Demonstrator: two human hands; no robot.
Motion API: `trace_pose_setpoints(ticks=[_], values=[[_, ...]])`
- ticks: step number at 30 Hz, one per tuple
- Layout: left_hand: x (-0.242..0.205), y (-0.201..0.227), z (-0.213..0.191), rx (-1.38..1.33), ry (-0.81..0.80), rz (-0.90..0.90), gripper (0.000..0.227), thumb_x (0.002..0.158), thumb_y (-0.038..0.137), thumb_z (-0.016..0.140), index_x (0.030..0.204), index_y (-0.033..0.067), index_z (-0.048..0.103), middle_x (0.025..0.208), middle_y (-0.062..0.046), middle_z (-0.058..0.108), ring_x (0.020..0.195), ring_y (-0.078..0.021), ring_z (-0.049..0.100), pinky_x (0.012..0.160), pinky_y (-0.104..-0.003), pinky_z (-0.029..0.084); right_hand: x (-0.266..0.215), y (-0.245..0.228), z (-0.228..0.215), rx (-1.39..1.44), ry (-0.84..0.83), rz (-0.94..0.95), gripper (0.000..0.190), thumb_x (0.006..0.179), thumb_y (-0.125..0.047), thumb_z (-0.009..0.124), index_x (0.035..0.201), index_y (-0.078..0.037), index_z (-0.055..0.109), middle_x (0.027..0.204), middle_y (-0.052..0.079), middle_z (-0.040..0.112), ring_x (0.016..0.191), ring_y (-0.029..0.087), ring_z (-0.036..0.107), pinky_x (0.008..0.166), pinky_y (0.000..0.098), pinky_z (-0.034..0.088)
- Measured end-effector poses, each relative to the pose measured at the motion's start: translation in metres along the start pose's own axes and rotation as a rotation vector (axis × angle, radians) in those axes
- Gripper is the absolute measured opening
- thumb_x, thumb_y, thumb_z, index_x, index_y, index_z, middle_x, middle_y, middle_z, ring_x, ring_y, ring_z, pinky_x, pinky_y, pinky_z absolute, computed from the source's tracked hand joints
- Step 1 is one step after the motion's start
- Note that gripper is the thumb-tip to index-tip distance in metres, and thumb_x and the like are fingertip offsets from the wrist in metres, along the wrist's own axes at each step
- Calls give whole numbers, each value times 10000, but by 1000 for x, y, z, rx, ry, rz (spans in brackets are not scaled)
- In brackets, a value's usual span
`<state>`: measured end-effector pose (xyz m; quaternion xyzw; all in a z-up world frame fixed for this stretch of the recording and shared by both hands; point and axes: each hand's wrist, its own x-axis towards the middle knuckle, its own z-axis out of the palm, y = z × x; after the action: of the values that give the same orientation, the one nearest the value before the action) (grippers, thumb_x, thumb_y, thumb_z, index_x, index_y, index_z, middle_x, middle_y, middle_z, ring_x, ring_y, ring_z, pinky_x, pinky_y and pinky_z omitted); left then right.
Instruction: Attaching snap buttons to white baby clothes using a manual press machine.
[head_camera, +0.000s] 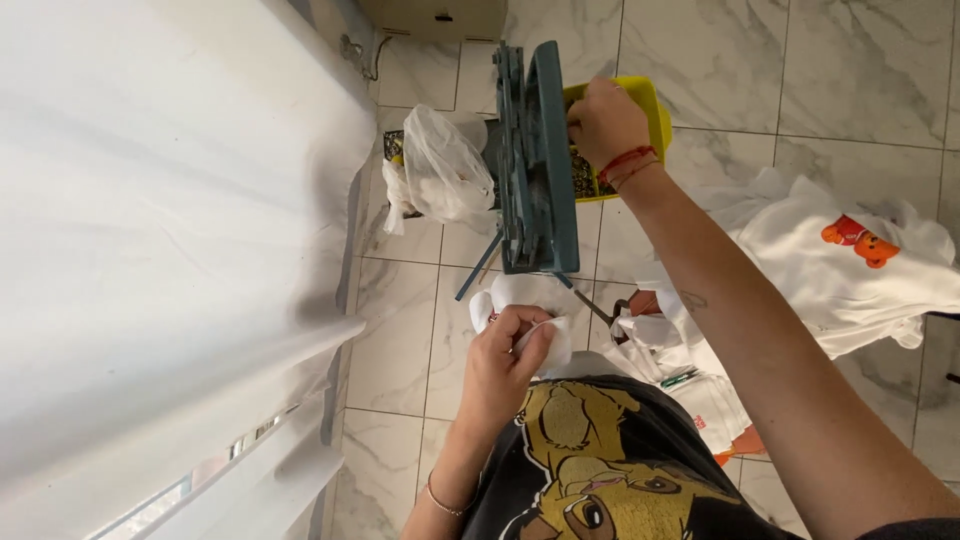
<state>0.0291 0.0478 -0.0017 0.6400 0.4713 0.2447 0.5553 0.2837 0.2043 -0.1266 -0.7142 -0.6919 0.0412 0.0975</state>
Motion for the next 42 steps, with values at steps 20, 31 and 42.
trace_pose_setpoints(ticks=[20,31,42], values=[[-7,-27,-15,-214,83,-64,110,806,138,585,838,37,613,571,-117,519,567,-192,480,550,-303,437,-126,-120,-54,1416,-204,600,63,721,-21,666,691,23,632,673,200,631,621,241,644,603,325,536],[-13,-25,-9,-176,61,-65,138,806,149,586,845,19,609,575,-128,520,570,-189,478,533,-299,427,-133,-117,-25,1669,-209,735,167,667,26,695,817,58,628,724,228,626,587,290,636,537,368,555],[-6,-24,-2,-154,64,-79,109,796,132,588,837,36,620,574,-129,529,580,-189,495,541,-295,438,-131,-114,-42,1813,-213,712,223,692,48,651,913,25,630,858,196,635,787,304,633,710,366,538]])
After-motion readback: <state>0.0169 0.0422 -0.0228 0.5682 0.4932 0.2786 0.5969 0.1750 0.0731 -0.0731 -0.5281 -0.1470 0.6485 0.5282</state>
